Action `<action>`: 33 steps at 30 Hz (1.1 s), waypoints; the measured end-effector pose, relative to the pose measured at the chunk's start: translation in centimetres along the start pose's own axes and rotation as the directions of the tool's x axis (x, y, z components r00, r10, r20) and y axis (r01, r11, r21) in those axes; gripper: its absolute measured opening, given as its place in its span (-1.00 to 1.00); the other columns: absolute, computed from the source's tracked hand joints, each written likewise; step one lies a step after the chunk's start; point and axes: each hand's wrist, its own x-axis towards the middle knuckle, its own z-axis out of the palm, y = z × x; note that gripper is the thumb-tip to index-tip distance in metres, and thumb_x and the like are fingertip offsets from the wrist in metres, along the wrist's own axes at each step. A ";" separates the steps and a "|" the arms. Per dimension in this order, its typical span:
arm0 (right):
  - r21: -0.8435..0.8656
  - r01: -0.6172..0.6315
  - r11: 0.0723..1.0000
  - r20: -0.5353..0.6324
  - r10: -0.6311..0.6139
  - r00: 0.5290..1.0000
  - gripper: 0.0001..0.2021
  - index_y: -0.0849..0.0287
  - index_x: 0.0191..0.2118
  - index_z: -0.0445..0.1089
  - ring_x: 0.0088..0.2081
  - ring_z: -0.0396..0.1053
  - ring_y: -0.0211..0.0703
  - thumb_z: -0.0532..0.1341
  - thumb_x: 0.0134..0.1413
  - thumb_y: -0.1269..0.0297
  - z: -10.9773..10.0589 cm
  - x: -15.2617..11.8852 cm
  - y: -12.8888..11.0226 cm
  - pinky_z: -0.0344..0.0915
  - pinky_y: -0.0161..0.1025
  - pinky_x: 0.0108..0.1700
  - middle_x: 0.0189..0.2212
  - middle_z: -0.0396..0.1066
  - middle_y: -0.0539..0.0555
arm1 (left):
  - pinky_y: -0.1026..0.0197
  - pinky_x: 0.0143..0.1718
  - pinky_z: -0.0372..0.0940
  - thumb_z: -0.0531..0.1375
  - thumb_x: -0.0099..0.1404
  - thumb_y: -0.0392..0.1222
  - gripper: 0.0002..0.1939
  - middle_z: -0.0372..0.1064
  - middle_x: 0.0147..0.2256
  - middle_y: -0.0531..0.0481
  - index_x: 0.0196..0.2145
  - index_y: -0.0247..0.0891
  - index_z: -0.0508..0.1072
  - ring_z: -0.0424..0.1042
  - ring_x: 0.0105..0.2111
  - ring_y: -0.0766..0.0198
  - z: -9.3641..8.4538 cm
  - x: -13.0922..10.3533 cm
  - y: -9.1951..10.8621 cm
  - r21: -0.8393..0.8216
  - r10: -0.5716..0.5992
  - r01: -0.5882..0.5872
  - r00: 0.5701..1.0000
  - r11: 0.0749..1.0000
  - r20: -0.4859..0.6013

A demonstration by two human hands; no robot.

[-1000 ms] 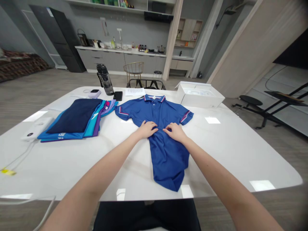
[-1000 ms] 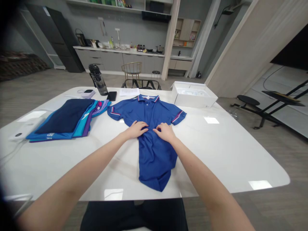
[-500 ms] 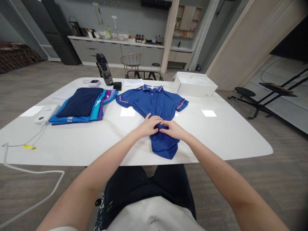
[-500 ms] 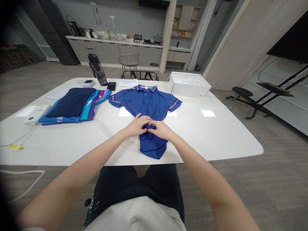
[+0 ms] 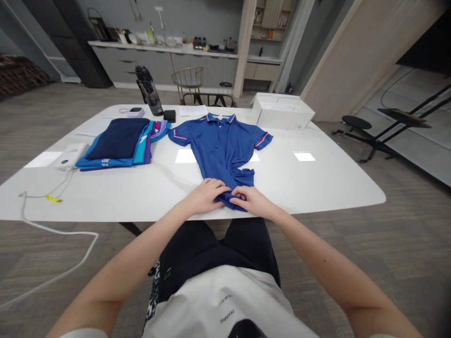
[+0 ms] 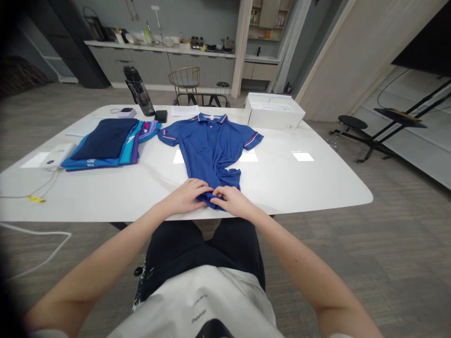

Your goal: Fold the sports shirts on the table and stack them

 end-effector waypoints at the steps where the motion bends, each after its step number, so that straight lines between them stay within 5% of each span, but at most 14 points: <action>1: 0.104 0.017 0.994 0.013 -0.018 1.000 -0.74 0.14 -0.11 0.51 -0.33 0.43 -0.17 0.19 0.32 0.09 0.6 -0.2 -0.6 0.30 -0.28 -0.24 -0.34 0.54 0.02 | 0.04 0.16 0.20 0.15 0.29 -0.29 -0.66 0.44 -0.02 -0.09 0.02 -0.18 0.45 0.38 0.06 0.10 0.3 -0.2 0.5 -0.021 0.026 -0.026 1.000 0.999 0.010; 4: 0.163 0.042 0.986 -0.001 -0.043 0.999 -0.66 0.13 -0.09 0.53 -0.23 0.46 -0.14 0.08 0.40 0.06 0.9 -0.1 -0.7 0.34 -0.24 -0.14 -0.23 0.56 0.07 | 0.15 0.09 0.26 0.05 0.30 -0.38 -0.68 0.47 -0.12 -0.05 -0.07 -0.19 0.48 0.43 -0.04 0.19 0.8 -1.4 0.6 -0.143 0.007 -0.004 1.000 0.990 0.015; 10: -0.334 -0.116 0.936 -0.194 0.052 0.980 -0.70 0.12 0.04 0.50 0.13 0.31 0.09 0.08 0.38 0.24 -0.9 1.8 5.1 0.22 0.00 0.16 0.11 0.44 0.16 | 0.17 -0.01 0.34 0.03 0.23 -0.42 -0.61 0.45 -0.14 -0.03 -0.05 -0.18 0.46 0.45 -0.12 0.21 -0.8 -4.2 -0.4 -0.244 -0.178 0.173 0.984 0.954 0.001; 14: -0.492 -0.223 0.842 -0.217 0.130 0.967 -0.64 0.05 0.20 0.38 0.14 0.27 0.17 0.05 0.40 0.19 -0.9 2.8 6.8 0.22 0.07 0.09 0.18 0.37 0.19 | 0.04 0.07 0.32 0.18 0.31 -0.17 -0.62 0.39 -0.01 -0.13 0.08 -0.20 0.39 0.39 -0.02 0.07 0.1 -4.3 1.3 -0.035 -0.247 0.246 0.969 0.969 -0.028; 17: -0.550 -0.242 0.800 -0.173 0.174 0.969 -0.67 0.10 0.12 0.43 0.05 0.35 0.12 0.02 0.40 0.26 -1.2 2.7 6.9 0.25 -0.02 0.04 0.07 0.44 0.22 | 0.02 0.02 0.32 0.09 0.38 -0.25 -0.78 0.42 -0.13 -0.12 -0.07 -0.20 0.46 0.39 -0.09 0.07 1.4 -4.1 1.6 0.128 -0.280 0.275 0.960 0.953 0.017; 21: -0.642 -0.327 0.694 -0.143 0.310 0.940 -0.71 0.16 0.05 0.43 -0.09 0.48 0.05 0.03 0.37 0.32 -2.9 -0.1 7.2 0.31 -0.13 -0.09 -0.06 0.52 0.24 | 0.10 -0.04 0.34 0.03 0.34 -0.39 -0.71 0.42 -0.19 -0.09 -0.12 -0.20 0.47 0.42 -0.14 0.13 0.8 -5.6 -0.1 0.136 -0.300 0.290 0.952 0.947 0.061; 27: -0.751 -0.493 0.439 -0.180 0.583 0.792 -0.67 0.18 -0.21 0.49 -0.32 0.53 0.16 0.09 0.35 0.07 -6.1 -7.7 7.9 0.30 -0.08 -0.31 -0.35 0.53 0.32 | 0.11 -0.17 0.34 0.06 0.26 -0.36 -0.79 0.42 -0.29 -0.03 -0.31 -0.14 0.47 0.43 -0.25 0.14 -2.8 -9.5 -1.6 0.182 -0.403 0.382 0.910 0.906 0.098; 30: -0.704 -0.501 0.503 -0.230 0.506 0.831 -0.68 0.15 -0.26 0.49 -0.30 0.51 0.11 0.09 0.34 0.07 -6.8 -8.7 8.0 0.31 -0.10 -0.29 -0.33 0.51 0.27 | 0.09 -0.13 0.33 0.04 0.39 -0.23 -0.80 0.42 -0.24 -0.05 -0.27 -0.15 0.48 0.43 -0.22 0.13 -2.8 -9.7 -1.3 0.219 -0.433 0.416 0.901 0.882 0.030; 33: -0.571 -0.319 0.756 -0.169 0.272 0.947 -0.77 0.09 -0.17 0.46 -0.20 0.48 -0.02 0.08 0.33 0.15 -6.2 -7.6 8.0 0.34 -0.17 -0.18 -0.20 0.49 0.17 | 0.07 -0.07 0.33 0.01 0.48 -0.10 -0.75 0.41 -0.13 -0.11 -0.12 -0.16 0.46 0.41 -0.14 0.10 -1.5 -8.8 -0.9 0.262 -0.433 0.427 0.901 0.866 -0.036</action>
